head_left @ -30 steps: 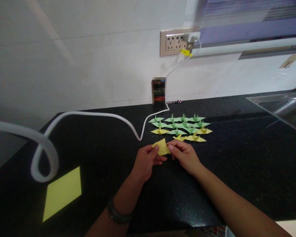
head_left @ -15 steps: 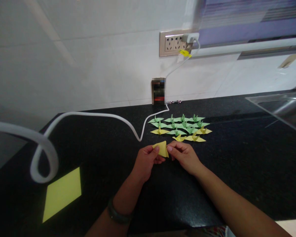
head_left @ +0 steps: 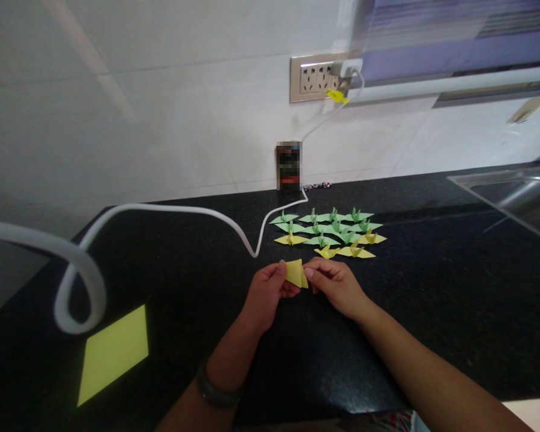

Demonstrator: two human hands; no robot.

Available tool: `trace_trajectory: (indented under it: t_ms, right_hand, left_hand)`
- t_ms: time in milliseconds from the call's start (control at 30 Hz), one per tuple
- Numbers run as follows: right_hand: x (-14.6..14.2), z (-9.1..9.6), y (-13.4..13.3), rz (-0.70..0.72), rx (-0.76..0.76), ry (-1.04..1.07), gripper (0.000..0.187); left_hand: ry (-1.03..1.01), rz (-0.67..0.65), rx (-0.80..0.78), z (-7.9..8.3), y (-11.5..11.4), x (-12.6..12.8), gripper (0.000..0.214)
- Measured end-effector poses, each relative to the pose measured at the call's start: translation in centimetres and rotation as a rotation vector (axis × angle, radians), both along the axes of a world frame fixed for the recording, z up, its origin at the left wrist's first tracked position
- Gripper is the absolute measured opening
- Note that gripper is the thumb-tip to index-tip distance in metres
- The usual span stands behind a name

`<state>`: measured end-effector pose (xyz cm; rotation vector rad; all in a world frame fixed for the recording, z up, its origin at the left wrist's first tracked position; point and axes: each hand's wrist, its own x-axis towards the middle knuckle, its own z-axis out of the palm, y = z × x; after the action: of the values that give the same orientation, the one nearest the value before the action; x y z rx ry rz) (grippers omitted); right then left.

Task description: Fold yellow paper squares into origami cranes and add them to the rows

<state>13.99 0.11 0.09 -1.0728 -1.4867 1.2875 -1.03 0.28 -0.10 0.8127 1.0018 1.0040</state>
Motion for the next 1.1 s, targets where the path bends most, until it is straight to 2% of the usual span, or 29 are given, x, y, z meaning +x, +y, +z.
trace_trajectory:
  t_ms: [200,433,633,800,1100]
  right_hand:
    - [0.1,0.1,0.0,0.003,0.012,0.004,0.021]
    - [0.3,-0.4,0.3,-0.026,0.006,-0.031,0.023]
    - [0.4,-1.1,0.6,-0.177,0.137,-0.087,0.013]
    - [0.8,-1.3,0.7,-0.157,0.126,-0.105,0.008]
    - [0.9,-1.1,0.9,-0.144,0.18,-0.226,0.019]
  left_hand:
    - [0.012,-0.015,-0.009,0.1,0.0,0.0,0.032]
    - [-0.015,-0.114,0.04,0.0,0.0,-0.2,0.031]
    - [0.068,-0.099,0.051,-0.3,0.1,0.0,0.025]
    - [0.106,-0.112,0.081,-0.2,-0.1,0.3,0.023]
    - [0.249,-0.136,0.154,-0.2,-0.1,0.2,0.029]
